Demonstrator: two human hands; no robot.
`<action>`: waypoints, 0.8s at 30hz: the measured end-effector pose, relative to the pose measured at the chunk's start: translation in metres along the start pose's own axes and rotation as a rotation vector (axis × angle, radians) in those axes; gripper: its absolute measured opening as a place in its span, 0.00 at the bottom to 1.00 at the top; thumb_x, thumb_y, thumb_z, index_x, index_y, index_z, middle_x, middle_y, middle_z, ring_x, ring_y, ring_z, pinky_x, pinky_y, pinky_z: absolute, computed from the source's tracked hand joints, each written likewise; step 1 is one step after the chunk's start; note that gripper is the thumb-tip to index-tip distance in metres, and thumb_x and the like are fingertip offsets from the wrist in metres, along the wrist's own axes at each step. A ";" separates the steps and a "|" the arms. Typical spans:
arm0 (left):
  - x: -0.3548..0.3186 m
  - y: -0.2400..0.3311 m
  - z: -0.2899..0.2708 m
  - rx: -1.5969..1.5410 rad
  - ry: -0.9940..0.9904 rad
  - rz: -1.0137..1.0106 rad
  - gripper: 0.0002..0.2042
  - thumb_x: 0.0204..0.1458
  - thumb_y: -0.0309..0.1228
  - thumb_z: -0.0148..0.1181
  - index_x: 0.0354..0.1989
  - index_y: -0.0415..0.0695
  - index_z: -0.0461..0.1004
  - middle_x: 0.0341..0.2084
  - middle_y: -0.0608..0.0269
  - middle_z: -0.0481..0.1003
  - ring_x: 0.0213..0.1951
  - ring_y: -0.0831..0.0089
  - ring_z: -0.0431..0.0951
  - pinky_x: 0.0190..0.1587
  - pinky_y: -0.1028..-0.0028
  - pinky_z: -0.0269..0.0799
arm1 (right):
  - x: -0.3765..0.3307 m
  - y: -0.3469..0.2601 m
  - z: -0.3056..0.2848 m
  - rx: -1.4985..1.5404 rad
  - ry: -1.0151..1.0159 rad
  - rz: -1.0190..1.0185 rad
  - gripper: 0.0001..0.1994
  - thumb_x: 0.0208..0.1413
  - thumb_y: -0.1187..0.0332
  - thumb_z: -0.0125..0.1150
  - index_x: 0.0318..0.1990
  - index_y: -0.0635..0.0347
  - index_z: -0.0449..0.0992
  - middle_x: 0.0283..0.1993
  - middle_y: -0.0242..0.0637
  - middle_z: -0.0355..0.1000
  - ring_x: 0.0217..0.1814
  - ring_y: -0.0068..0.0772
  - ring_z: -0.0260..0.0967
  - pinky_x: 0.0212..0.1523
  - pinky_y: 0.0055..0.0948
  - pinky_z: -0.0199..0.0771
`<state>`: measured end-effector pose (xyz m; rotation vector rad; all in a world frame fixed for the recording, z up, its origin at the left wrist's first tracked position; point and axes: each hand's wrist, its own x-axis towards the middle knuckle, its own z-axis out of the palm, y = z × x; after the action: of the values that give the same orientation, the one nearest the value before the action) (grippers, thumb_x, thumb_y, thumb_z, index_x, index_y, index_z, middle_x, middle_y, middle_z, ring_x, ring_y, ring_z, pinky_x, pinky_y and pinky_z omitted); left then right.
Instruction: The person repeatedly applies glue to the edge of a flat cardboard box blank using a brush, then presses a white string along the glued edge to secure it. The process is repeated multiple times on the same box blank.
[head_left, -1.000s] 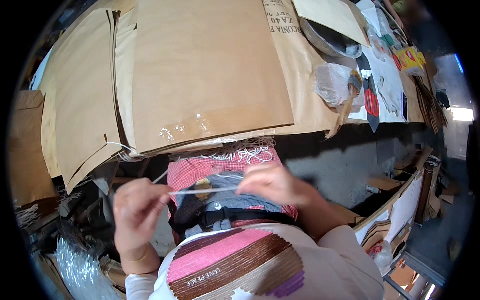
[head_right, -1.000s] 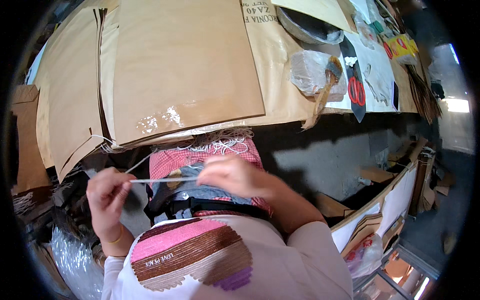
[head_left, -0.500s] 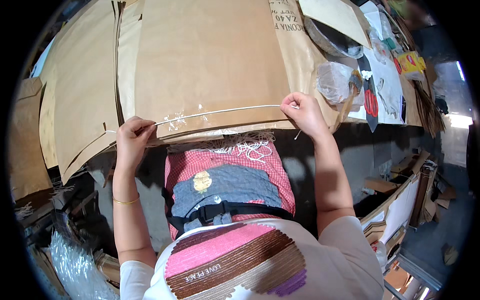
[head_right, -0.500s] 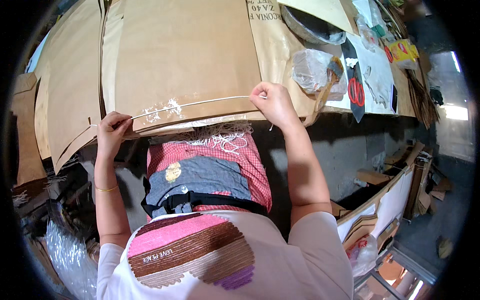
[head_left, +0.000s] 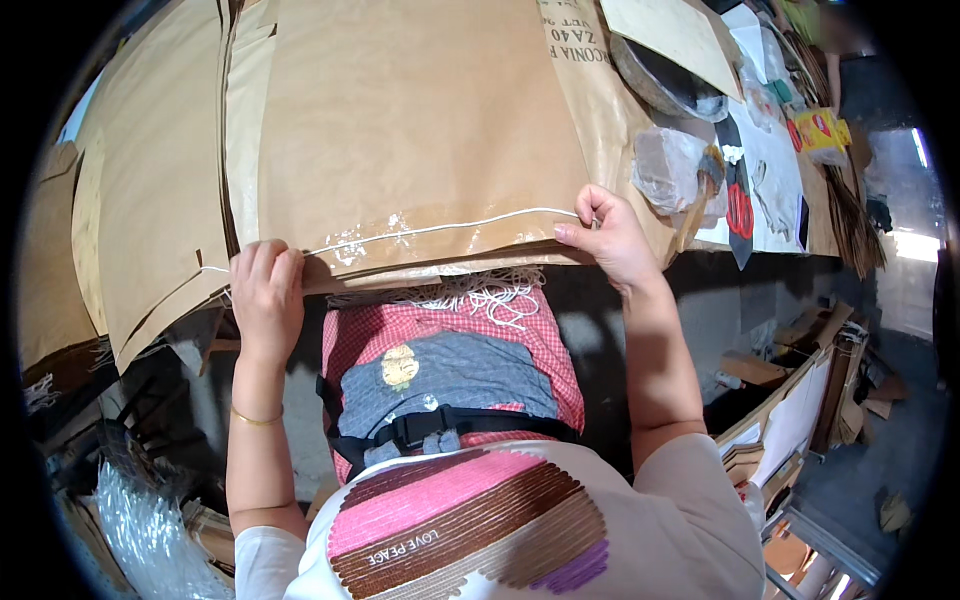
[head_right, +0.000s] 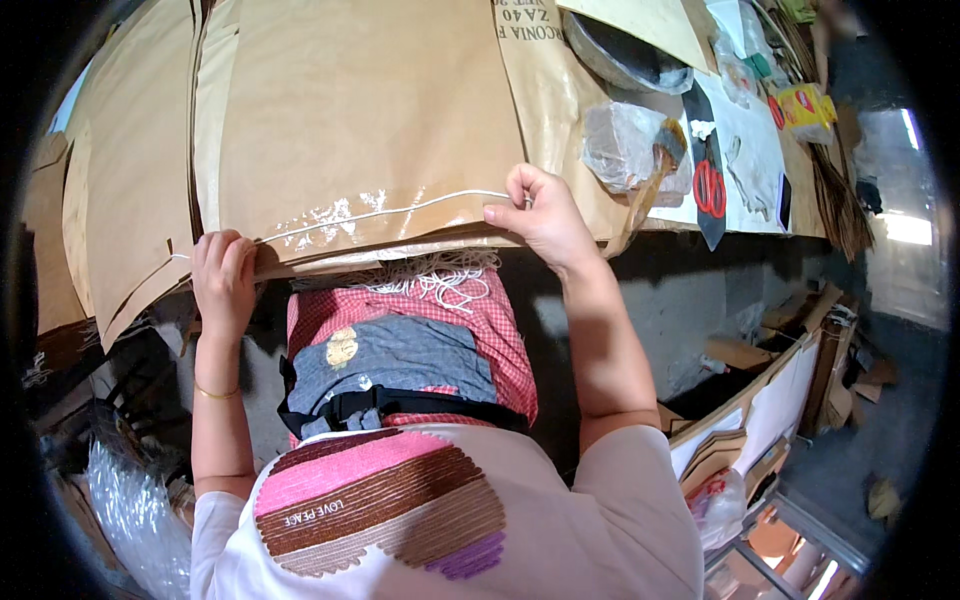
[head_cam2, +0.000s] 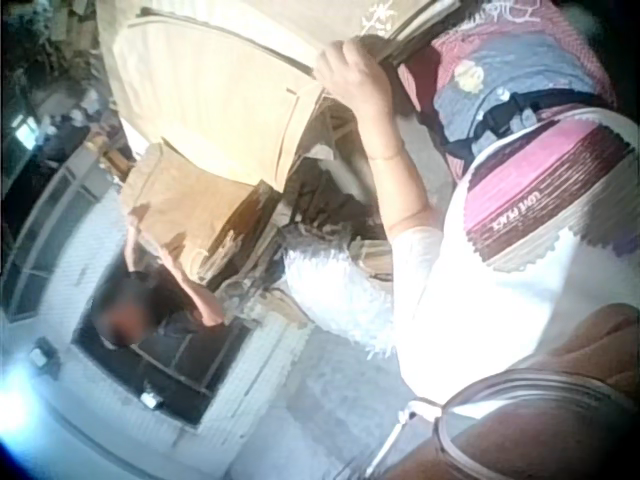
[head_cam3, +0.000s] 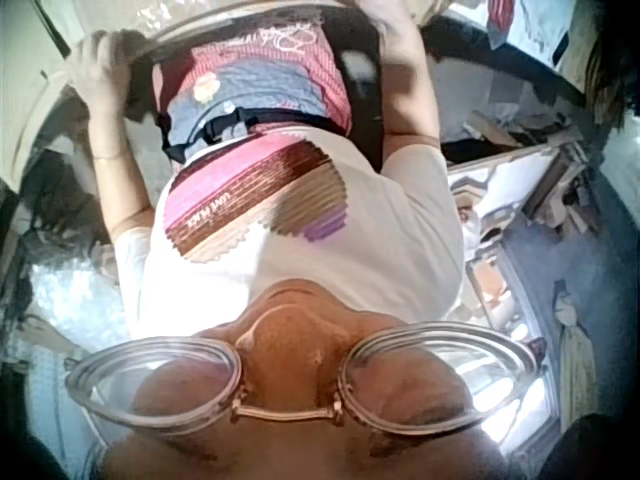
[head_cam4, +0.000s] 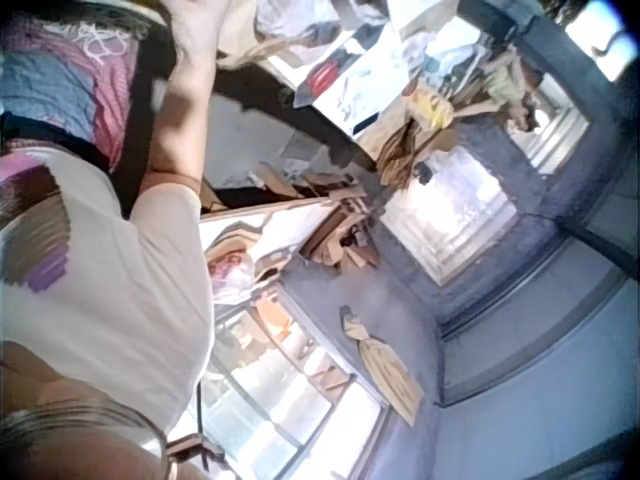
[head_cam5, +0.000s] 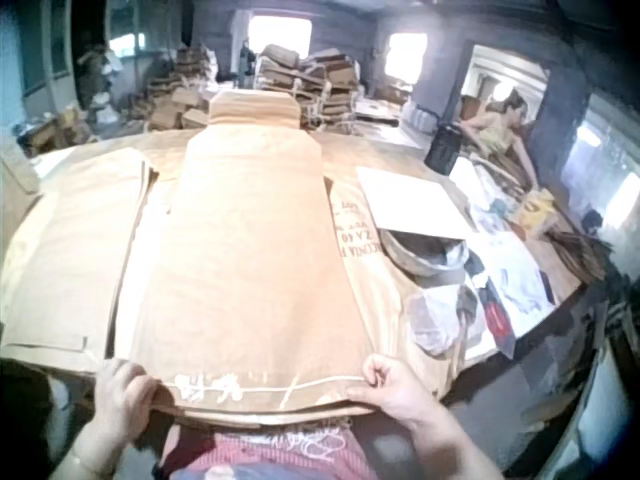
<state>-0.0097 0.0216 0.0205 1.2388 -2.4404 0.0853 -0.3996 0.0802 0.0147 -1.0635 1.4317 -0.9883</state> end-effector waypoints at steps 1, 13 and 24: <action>-0.003 0.001 0.005 -0.117 -0.025 -0.063 0.12 0.41 0.18 0.58 0.36 0.41 0.74 0.33 0.58 0.72 0.39 0.58 0.72 0.41 0.64 0.67 | -0.001 0.004 0.002 -0.217 0.135 -0.117 0.12 0.39 0.79 0.66 0.28 0.58 0.66 0.27 0.27 0.62 0.30 0.20 0.60 0.31 0.17 0.60; 0.022 -0.013 -0.023 -0.606 -0.406 -0.175 0.15 0.42 0.24 0.66 0.40 0.34 0.76 0.36 0.55 0.73 0.39 0.64 0.73 0.43 0.69 0.71 | 0.011 -0.001 0.024 -0.388 0.092 -0.351 0.03 0.45 0.76 0.66 0.28 0.65 0.79 0.28 0.36 0.72 0.29 0.27 0.70 0.29 0.25 0.70; 0.026 0.007 0.011 0.003 -0.272 -0.518 0.11 0.51 0.27 0.55 0.41 0.38 0.66 0.32 0.50 0.72 0.34 0.51 0.75 0.37 0.58 0.70 | 0.021 0.011 0.055 -1.126 0.425 -0.303 0.09 0.49 0.70 0.62 0.39 0.59 0.74 0.42 0.40 0.71 0.40 0.35 0.69 0.39 0.36 0.70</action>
<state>-0.0325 0.0034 0.0208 1.9474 -2.2396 -0.2400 -0.3475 0.0614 -0.0070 -1.9947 2.3215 -0.5704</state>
